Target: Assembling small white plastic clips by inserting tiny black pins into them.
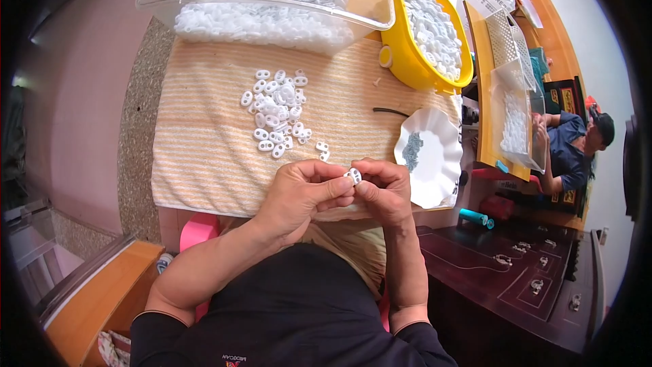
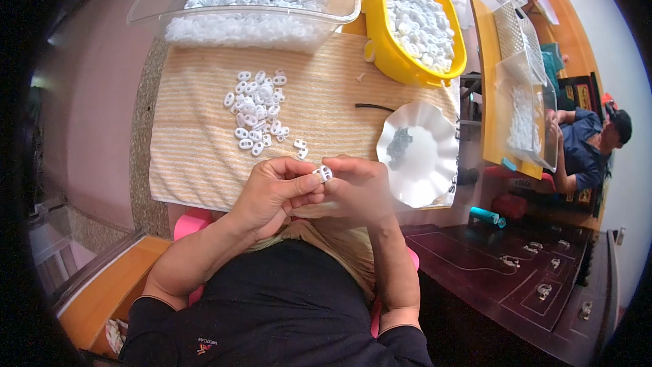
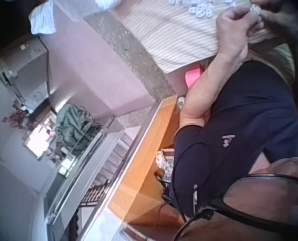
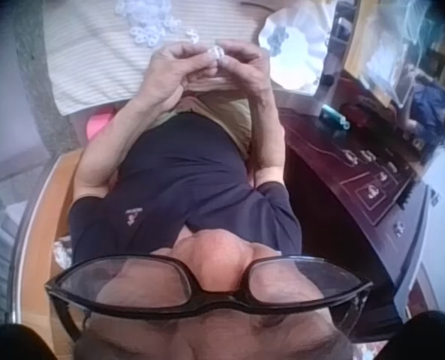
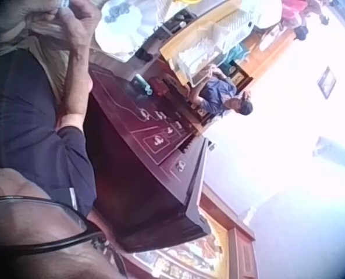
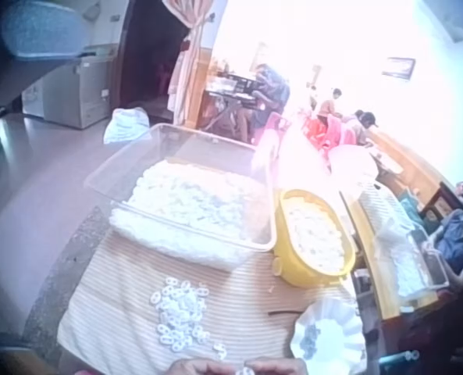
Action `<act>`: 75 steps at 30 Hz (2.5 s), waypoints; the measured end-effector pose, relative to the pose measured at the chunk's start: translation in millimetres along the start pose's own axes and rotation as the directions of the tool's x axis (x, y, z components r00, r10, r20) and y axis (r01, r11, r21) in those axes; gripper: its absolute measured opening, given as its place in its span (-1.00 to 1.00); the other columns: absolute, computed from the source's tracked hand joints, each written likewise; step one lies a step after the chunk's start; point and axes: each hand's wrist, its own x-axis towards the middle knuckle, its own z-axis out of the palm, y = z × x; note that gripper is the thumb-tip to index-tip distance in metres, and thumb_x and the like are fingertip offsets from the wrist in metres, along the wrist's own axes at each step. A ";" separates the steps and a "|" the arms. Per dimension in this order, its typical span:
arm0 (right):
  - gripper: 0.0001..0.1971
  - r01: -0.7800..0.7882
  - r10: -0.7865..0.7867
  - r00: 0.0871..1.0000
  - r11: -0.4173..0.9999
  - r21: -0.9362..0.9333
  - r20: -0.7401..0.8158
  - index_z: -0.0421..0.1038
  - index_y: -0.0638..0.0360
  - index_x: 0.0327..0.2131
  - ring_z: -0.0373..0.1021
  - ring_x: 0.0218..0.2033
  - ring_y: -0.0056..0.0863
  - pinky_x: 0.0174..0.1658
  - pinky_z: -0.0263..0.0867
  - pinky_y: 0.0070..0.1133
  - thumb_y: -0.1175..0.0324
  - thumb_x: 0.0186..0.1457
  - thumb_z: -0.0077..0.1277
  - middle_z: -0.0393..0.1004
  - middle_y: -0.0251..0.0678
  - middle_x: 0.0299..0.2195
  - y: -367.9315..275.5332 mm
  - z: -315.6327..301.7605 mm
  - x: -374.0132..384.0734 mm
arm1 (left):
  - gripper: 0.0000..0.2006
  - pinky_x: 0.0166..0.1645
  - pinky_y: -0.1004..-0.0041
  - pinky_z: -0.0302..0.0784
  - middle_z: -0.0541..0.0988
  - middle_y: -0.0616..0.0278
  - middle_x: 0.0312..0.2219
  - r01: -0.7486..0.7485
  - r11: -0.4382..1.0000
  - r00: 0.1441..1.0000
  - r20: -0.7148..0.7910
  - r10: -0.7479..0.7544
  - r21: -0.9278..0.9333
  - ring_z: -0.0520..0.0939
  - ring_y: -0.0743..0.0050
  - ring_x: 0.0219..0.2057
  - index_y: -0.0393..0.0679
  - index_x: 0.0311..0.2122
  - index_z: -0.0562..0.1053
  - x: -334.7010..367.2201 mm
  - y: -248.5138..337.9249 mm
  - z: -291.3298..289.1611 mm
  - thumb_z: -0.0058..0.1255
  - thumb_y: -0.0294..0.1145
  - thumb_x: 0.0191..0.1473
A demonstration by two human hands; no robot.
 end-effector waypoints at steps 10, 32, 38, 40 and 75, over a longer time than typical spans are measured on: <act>-0.73 0.134 -0.132 0.985 0.991 -0.011 0.108 0.47 0.34 -0.21 0.38 -0.29 -0.59 -0.21 0.34 -0.65 0.62 -0.07 0.14 0.44 -0.31 -0.34 -2.8 0.1 3.9 | -0.91 -0.25 0.52 0.61 0.57 0.19 -0.42 0.010 1.000 0.998 0.056 -0.009 -0.016 0.61 0.50 -0.40 -0.23 -0.34 0.42 1.8 0.9 0.5 0.10 -0.54 0.04; -0.71 0.280 -0.268 0.946 0.959 -0.049 0.181 0.51 0.30 -0.21 0.32 -0.39 -0.59 -0.29 0.26 -0.69 0.53 -0.10 0.22 0.41 -0.31 -0.44 -9.7 6.0 -2.4 | -0.92 -0.25 0.49 0.64 0.57 0.10 -0.44 -0.054 0.999 0.975 0.216 0.053 -0.002 0.64 0.44 -0.41 -0.26 -0.40 0.43 -5.0 -0.3 1.8 0.11 -0.55 0.03; -0.68 0.212 -0.202 0.960 0.977 -0.031 0.193 0.48 0.31 -0.18 0.32 -0.38 -0.61 -0.28 0.26 -0.69 0.51 -0.07 0.21 0.39 -0.32 -0.39 -12.8 3.4 -3.2 | -0.91 -0.33 0.49 0.62 0.56 0.17 -0.48 -0.068 0.997 0.979 0.196 0.062 0.024 0.62 0.45 -0.45 -0.23 -0.43 0.42 -1.9 -1.1 3.2 0.12 -0.55 0.02; -0.70 0.145 -0.135 0.973 0.989 -0.041 0.188 0.47 0.33 -0.19 0.32 -0.37 -0.61 -0.27 0.27 -0.69 0.51 -0.05 0.19 0.37 -0.32 -0.36 -16.4 5.7 -1.8 | -0.91 -0.31 0.51 0.62 0.57 0.18 -0.46 -0.058 0.998 0.978 0.205 0.050 0.033 0.62 0.48 -0.44 -0.24 -0.40 0.44 -0.4 0.7 0.2 0.13 -0.52 0.02; -0.82 0.298 -0.241 0.944 0.327 -0.897 0.226 0.51 0.27 -0.36 0.45 -0.51 -0.38 -0.41 0.35 -0.54 0.43 -0.09 0.18 0.50 -0.23 -0.40 -31.5 44.1 29.9 | -0.89 -0.29 0.61 0.46 0.60 0.27 -0.51 -0.396 0.735 0.845 0.532 0.057 0.551 0.55 0.68 -0.42 -0.27 -0.46 0.54 -25.7 -22.5 19.8 0.19 -0.46 -0.05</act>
